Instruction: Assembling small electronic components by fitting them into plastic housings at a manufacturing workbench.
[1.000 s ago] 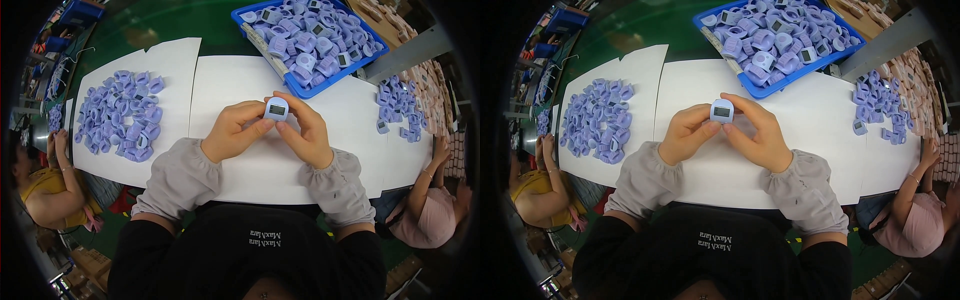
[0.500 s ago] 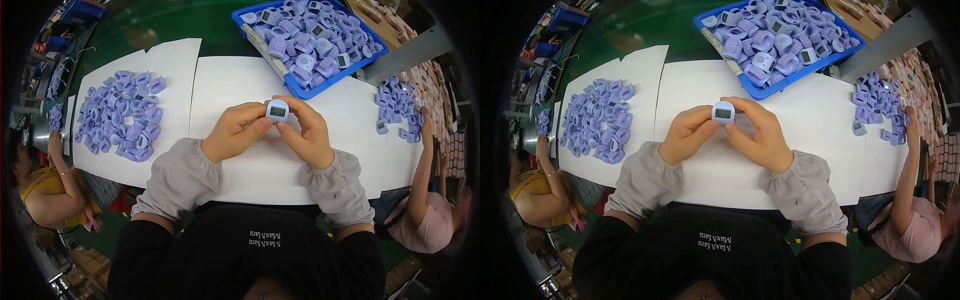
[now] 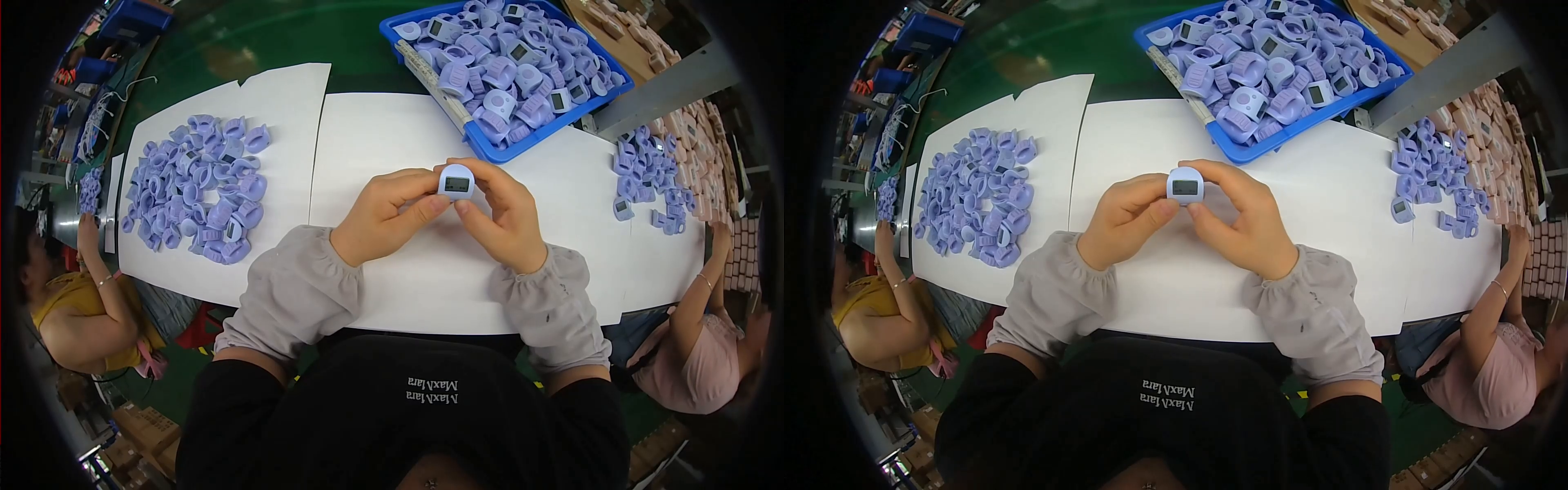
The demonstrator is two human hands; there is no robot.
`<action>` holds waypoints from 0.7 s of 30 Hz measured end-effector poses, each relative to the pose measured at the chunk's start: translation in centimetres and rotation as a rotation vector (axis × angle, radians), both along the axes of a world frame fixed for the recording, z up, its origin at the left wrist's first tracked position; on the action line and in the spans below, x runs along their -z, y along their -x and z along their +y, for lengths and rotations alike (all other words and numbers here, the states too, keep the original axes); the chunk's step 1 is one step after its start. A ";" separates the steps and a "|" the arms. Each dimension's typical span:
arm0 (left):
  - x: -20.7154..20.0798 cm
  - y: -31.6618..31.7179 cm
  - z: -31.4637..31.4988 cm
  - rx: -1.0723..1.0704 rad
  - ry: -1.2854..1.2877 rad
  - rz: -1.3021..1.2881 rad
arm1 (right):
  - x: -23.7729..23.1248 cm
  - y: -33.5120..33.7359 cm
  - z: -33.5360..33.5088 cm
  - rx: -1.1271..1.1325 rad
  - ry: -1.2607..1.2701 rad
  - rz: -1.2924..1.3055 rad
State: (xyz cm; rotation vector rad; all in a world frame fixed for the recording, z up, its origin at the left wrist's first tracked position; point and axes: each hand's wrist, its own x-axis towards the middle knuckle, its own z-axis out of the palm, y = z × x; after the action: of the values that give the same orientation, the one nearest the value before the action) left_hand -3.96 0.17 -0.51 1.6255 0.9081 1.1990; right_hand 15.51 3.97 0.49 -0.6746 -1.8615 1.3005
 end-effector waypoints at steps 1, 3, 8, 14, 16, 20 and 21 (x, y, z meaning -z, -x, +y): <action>0.0 0.1 0.0 -0.001 0.000 0.000 | 0.0 0.0 0.0 -0.001 0.000 0.000; 0.0 0.2 0.0 -0.002 0.021 0.027 | -0.2 0.1 0.0 -0.013 0.030 0.006; 0.0 0.1 0.0 0.002 0.009 -0.010 | -0.4 0.3 -0.1 0.004 -0.035 -0.023; -0.1 -0.6 -0.2 0.027 0.060 -0.073 | 0.2 0.4 -0.7 0.129 -0.164 -0.105; -0.5 -0.6 -0.4 0.037 0.080 -0.100 | 0.0 0.2 -0.9 0.154 -0.171 -0.111; -3.0 1.2 -0.7 -0.074 0.065 0.105 | -0.3 -2.1 -1.6 0.249 -0.209 -0.150; -3.5 2.8 -0.6 -0.201 -0.026 0.336 | -0.2 -3.5 -1.5 0.328 -0.209 -0.178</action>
State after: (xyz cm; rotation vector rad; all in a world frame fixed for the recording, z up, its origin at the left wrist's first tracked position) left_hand -6.77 -0.39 3.03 1.8242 1.2972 1.0899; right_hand 18.98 2.44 0.67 -0.9596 -1.8962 0.8465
